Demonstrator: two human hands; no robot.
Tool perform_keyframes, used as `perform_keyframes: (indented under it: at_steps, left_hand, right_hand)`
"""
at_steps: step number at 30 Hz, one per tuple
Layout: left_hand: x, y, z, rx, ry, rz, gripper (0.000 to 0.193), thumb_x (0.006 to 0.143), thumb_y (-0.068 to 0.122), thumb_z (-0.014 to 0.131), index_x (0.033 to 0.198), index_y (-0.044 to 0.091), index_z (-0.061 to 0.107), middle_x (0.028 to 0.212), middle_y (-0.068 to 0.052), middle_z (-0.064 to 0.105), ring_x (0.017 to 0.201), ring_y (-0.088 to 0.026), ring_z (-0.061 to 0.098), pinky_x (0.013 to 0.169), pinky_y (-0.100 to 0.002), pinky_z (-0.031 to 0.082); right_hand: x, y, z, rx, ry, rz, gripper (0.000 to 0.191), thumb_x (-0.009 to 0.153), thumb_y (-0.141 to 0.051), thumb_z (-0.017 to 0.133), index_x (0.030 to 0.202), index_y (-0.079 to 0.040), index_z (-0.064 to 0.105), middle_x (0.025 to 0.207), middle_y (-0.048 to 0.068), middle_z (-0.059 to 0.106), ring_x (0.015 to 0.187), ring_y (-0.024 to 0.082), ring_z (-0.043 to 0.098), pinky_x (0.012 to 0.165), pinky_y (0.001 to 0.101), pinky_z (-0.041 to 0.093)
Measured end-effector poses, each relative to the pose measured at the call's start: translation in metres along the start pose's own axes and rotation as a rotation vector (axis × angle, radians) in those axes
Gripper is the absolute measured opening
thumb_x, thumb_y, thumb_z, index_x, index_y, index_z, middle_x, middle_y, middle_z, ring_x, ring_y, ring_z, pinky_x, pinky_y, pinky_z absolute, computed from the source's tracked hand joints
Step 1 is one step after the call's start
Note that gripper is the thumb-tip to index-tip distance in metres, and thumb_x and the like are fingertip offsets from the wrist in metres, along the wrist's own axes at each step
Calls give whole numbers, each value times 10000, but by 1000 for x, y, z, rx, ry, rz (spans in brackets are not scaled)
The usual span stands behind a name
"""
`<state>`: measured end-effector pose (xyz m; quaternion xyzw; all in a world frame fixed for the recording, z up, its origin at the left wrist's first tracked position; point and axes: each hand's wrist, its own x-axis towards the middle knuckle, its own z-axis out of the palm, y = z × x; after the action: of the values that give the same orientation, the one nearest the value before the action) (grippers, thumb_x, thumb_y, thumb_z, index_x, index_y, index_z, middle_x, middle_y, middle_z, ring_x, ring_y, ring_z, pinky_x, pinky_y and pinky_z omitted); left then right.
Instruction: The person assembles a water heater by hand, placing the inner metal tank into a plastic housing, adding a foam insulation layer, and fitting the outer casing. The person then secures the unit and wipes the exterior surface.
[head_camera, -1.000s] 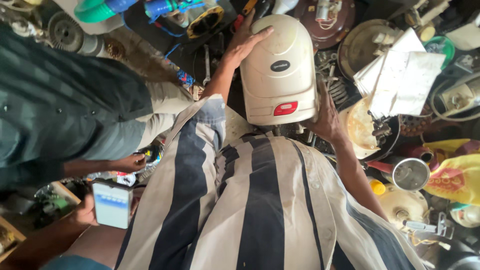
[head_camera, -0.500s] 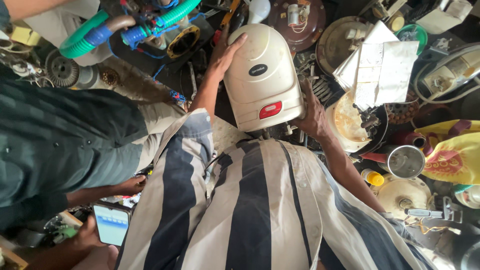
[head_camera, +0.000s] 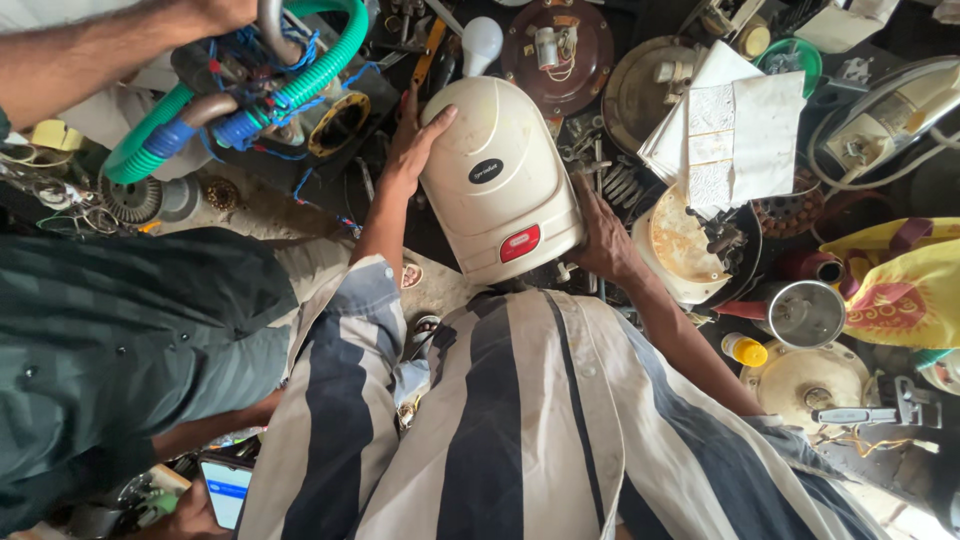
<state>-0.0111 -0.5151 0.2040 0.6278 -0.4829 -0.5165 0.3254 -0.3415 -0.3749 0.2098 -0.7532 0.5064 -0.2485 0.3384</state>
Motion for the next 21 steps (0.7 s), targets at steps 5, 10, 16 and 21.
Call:
perform_keyframes:
  at_steps: [5,10,16,21]
  left_hand:
    - [6,9,-1,22,-84,-83,1286,754,683,763,1646,77,63,1698,-223,148,1562,-354,223,1222,-441,283]
    - [17,13,-4,130,-107,-75,1332,725,708,779,1650,75,59,1698,-238,147,1558,-374,220,1225,-460,298]
    - [23,6,-4,41,-75,-69,1330,711,618,857,1647,89,75,1699,-219,176,1535,-369,285,1200,-484,350]
    - [27,13,-7,-29,-104,-148,1367,660,575,877,1657,128,55,1617,-251,420,1478,-375,458,1185,-486,404]
  right_hand:
    - [2,-1,-6,16,-43,97,1207,657,-188,912,1603,6,188,1500,294,470,1375,440,485,1158,483,405]
    - [6,-1,-7,6,-3,36,1152,681,-192,891,1596,33,228,1496,277,478,1375,432,493,1167,478,409]
    - [11,2,-7,-27,-6,22,1142,670,-179,899,1577,43,242,1500,294,460,1370,451,479,1157,487,394]
    - [14,2,-11,-55,-25,6,1163,653,-141,876,1597,40,222,1487,288,478,1336,451,504,1148,487,412]
